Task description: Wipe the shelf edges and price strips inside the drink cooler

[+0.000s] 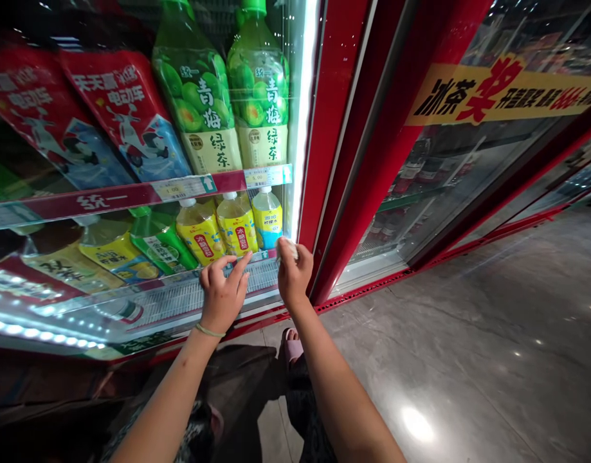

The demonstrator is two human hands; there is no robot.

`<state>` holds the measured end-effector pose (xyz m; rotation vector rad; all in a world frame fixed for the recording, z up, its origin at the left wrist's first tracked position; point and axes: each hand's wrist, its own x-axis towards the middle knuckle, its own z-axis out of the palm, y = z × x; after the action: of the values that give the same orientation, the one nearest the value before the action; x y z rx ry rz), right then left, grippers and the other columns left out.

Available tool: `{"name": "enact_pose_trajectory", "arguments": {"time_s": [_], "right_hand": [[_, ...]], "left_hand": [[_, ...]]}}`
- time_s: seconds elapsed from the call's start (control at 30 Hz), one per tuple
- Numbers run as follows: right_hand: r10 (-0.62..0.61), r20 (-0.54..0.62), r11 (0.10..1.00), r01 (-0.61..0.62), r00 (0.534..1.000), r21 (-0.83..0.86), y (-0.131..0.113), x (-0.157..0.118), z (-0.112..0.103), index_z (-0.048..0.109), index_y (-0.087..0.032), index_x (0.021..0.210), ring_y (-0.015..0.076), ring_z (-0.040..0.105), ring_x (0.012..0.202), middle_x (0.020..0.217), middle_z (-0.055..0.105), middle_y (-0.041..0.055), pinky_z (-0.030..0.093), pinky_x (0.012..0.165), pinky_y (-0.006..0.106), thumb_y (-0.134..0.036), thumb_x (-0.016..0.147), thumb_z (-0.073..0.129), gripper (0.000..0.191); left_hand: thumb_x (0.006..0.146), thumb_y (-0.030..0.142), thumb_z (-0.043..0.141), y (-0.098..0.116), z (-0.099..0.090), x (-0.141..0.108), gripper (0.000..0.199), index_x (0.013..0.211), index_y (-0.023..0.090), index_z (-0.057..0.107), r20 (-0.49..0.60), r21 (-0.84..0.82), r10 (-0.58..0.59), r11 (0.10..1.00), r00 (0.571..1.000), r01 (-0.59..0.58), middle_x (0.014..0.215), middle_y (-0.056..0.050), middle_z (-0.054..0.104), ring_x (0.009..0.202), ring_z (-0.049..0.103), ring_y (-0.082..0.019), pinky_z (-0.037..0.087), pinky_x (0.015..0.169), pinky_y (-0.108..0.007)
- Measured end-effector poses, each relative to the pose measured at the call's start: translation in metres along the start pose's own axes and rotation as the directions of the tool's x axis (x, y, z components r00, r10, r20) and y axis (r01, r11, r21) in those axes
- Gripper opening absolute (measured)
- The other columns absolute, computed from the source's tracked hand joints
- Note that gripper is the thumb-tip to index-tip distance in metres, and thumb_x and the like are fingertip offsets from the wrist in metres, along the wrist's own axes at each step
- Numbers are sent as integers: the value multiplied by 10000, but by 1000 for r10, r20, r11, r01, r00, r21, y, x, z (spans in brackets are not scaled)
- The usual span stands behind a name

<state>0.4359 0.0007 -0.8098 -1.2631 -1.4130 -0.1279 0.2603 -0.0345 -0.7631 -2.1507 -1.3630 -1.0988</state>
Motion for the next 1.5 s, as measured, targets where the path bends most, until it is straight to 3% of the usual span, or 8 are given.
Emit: {"name": "enact_pose_trajectory", "arguments": {"time_s": [0.13,0.43,0.53,0.7,1.0,1.17,1.33,1.5], "right_hand": [[-107,-157,993,98,982,-60,-6,20,-14,564,-265,1353,231,623,1070,1146,578,92,566,903,425,-176,927,551,435],[-167,-86,974,151,982,-166,-24,30,-19,653,-249,976,174,611,794,929,584,26,520,675,299,-118,875,596,175],[-236,-25,962,230,971,-148,-24,31,-19,663,-257,1059,200,626,909,994,601,43,550,767,339,-149,910,609,192],[-36,-190,999,29,981,-38,-21,31,-20,630,-243,1077,196,624,950,1076,552,59,569,773,340,-133,874,607,232],[-66,-190,998,65,980,-9,-33,34,-19,620,-259,1066,189,647,977,1092,552,50,595,814,348,-148,895,613,204],[-170,-35,984,168,985,-52,-42,29,-13,625,-276,1137,191,659,1003,1120,580,57,597,805,336,-164,930,594,237],[-133,-228,991,122,965,-61,-42,27,-2,601,-248,1133,199,646,993,1082,566,65,599,820,355,-206,941,599,197],[-225,-72,971,217,972,-102,-45,27,-2,661,-245,1132,212,662,988,1095,624,78,593,813,362,-221,954,618,185]], "left_hand": [[962,150,627,-4,-4,0,425,1362,283,680,-19,-29,12,1000,1000,-13,1195,-118,614,1120,554,-254,429,1040,-420],[941,148,659,-20,-21,4,370,1285,268,724,-97,27,9,1000,995,-6,1186,-119,625,1104,514,-272,424,1035,-427],[933,148,671,-23,-23,3,367,1275,269,729,-100,47,15,999,995,-11,1189,-121,624,1106,510,-277,421,1036,-432],[931,141,668,-25,-25,3,367,1267,273,734,-102,52,19,999,995,-14,1177,-121,623,1104,507,-279,425,1037,-431],[934,137,658,-26,-26,3,373,1272,278,730,-87,38,2,999,996,1,1186,-119,613,1110,506,-276,420,1047,-435],[943,146,649,-26,-27,3,370,1277,286,728,-82,42,-1,999,997,5,1195,-115,612,1119,504,-272,426,1043,-432],[944,152,642,-30,-30,2,374,1278,295,731,-87,39,-22,999,996,26,1197,-121,598,1131,501,-275,427,1047,-432],[937,150,645,-37,-33,-1,383,1271,316,733,-82,37,-42,998,996,45,1215,-118,603,1152,499,-281,421,1054,-442]]}}
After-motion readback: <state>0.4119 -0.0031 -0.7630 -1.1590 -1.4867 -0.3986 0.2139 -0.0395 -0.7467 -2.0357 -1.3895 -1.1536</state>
